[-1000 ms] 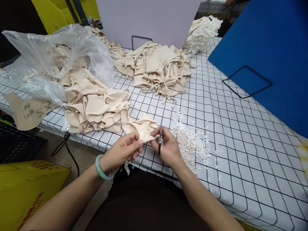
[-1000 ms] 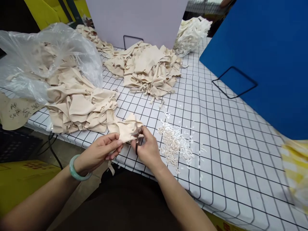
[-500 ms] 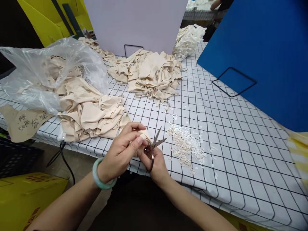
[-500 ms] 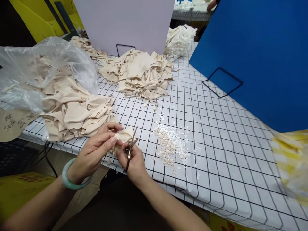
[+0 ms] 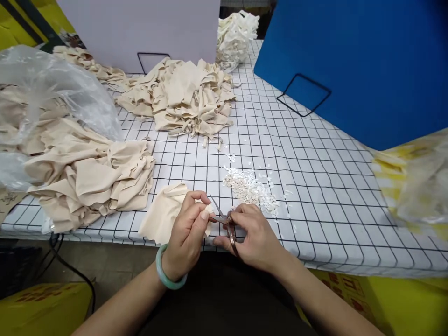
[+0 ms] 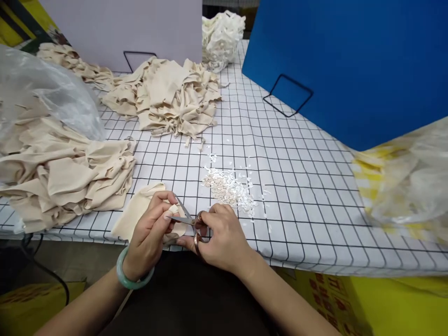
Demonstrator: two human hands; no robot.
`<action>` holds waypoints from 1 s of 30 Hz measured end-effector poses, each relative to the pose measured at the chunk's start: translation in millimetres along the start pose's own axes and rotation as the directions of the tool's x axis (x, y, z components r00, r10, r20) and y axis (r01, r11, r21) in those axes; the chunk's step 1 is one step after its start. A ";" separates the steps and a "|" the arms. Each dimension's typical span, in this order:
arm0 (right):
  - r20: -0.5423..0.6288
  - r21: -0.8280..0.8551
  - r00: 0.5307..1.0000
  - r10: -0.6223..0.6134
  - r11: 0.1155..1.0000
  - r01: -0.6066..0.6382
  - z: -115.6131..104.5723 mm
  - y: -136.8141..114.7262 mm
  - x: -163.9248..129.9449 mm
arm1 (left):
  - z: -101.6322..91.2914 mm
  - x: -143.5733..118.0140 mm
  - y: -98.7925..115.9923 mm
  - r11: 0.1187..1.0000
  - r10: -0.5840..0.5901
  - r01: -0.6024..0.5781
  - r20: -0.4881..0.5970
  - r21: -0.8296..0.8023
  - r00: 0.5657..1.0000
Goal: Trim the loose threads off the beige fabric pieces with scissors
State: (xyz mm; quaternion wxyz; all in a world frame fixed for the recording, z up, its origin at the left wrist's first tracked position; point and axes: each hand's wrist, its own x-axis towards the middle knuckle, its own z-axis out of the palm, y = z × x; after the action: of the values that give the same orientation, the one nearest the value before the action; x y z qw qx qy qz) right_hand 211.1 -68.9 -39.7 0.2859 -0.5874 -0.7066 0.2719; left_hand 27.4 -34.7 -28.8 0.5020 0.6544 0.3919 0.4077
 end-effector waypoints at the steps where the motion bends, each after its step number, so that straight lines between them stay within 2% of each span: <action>1: 0.013 -0.002 1.000 0.002 1.000 -0.002 -0.4 1.7 -1.8 | 1.8 0.1 -0.2 1.000 0.014 -0.014 0.017 0.009 1.000; 7: 0.081 0.019 0.997 0.010 1.000 -0.012 -3.9 7.3 -8.2 | 5.7 4.5 0.5 0.992 0.105 -0.109 0.083 0.056 0.991; 30: 0.074 0.058 0.997 0.009 0.998 -0.013 -9.8 5.9 -6.7 | 11.5 8.0 -1.3 0.945 0.275 -0.295 0.148 0.141 0.950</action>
State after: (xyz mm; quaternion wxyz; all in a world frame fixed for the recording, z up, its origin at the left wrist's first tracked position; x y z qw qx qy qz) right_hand 223.1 -74.0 -37.7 0.2753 -0.5720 -0.7052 0.3157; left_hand 40.8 -30.9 -30.8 0.4067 0.7672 0.2920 0.4008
